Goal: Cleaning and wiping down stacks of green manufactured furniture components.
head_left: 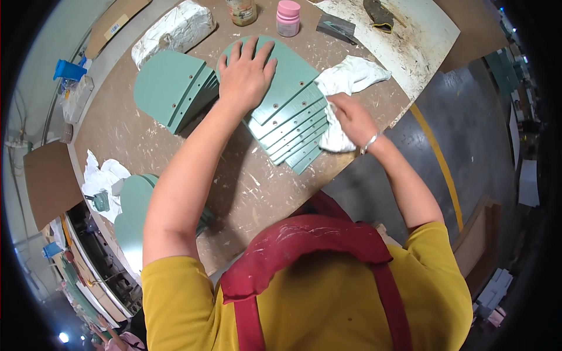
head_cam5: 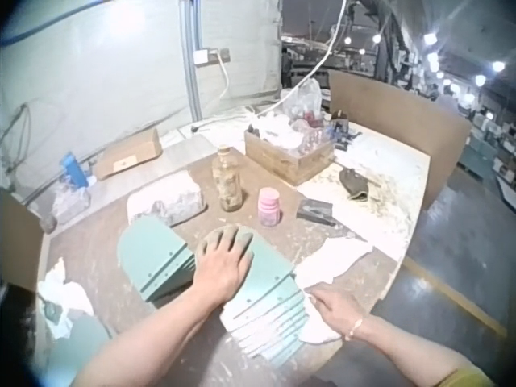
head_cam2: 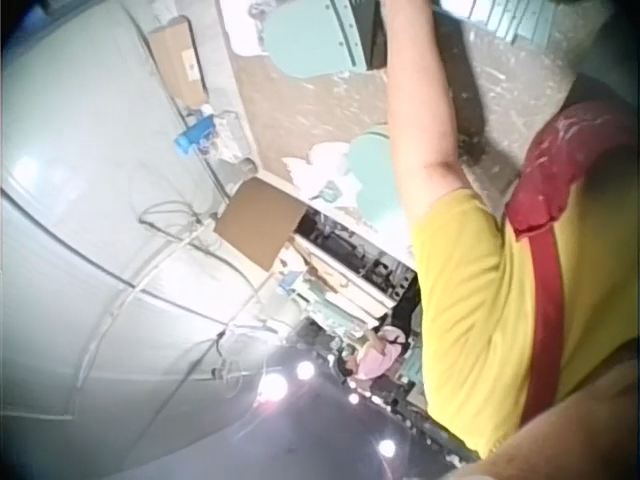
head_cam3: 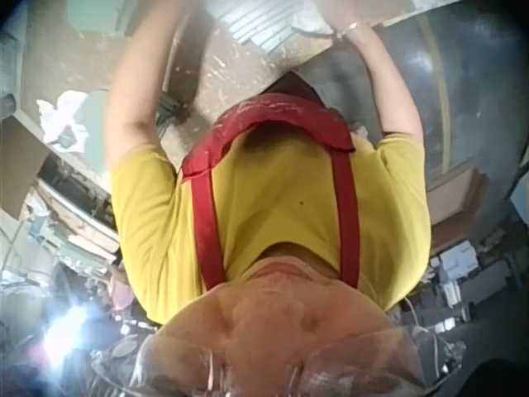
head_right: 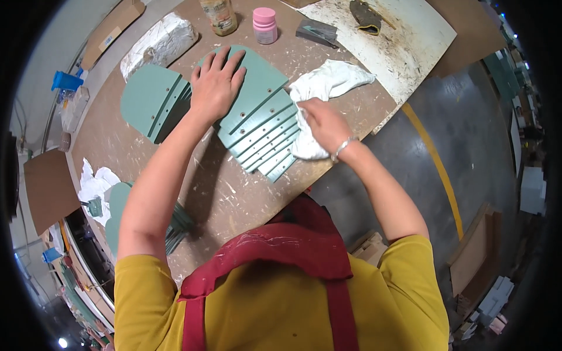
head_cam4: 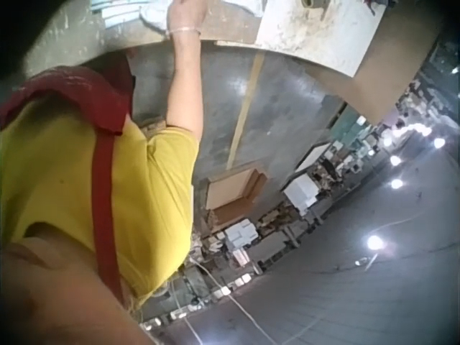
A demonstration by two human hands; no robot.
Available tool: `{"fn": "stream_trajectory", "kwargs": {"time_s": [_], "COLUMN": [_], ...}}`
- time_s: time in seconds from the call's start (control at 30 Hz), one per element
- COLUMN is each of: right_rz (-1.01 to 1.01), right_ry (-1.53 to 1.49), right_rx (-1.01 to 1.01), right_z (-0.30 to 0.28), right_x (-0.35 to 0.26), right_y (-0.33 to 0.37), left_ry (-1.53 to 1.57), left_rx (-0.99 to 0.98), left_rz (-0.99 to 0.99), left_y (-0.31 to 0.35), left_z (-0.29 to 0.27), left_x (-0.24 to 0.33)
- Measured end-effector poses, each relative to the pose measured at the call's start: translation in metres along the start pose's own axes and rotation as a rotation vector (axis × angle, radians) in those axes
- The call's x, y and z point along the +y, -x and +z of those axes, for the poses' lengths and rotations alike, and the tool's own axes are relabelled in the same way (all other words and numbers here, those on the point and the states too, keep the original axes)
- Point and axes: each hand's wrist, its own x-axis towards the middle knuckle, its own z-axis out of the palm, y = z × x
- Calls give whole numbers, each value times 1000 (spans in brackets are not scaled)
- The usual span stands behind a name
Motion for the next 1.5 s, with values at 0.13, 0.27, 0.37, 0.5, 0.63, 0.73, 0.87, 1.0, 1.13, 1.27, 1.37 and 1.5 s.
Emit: {"fn": "stream_trajectory", "kwargs": {"time_s": [0.13,0.27,0.37,0.5,0.63,0.73,0.87,1.0,1.13,1.27,1.37,1.5], "right_rz": [-109,-636,-716,-329,39,-413,-293,-474,-390,-579,-316,-89], "right_ry": [163,262,285,419,186,202,150,89,199,398,557,539], "right_rx": [300,190,-12,272,351,311,-320,-147,114,-18,88,251], "right_z": [-18,6,60,24,-30,6,91,78,30,58,8,-52], "right_x": [-29,-92,-77,11,-4,-75,-112,-85,-94,-51,8,12], "right_y": [16,17,27,35,20,18,41,66,49,46,56,50], "left_ry": [-6,38,58,-6,28,5,83,17,-33,18,-1,3], "left_rx": [58,113,105,119,141,125,119,134,134,162,122,128], "left_rz": [32,41,57,42,8,15,31,-4,-11,4,-3,-4], "left_y": [-2,-1,-5,1,2,5,2,-4,-1,-3,3,2], "left_z": [1,12,16,3,14,10,15,21,15,22,15,15], "left_x": [2,-5,-6,-3,-6,-7,-5,-4,-8,-5,-5,-4]}}
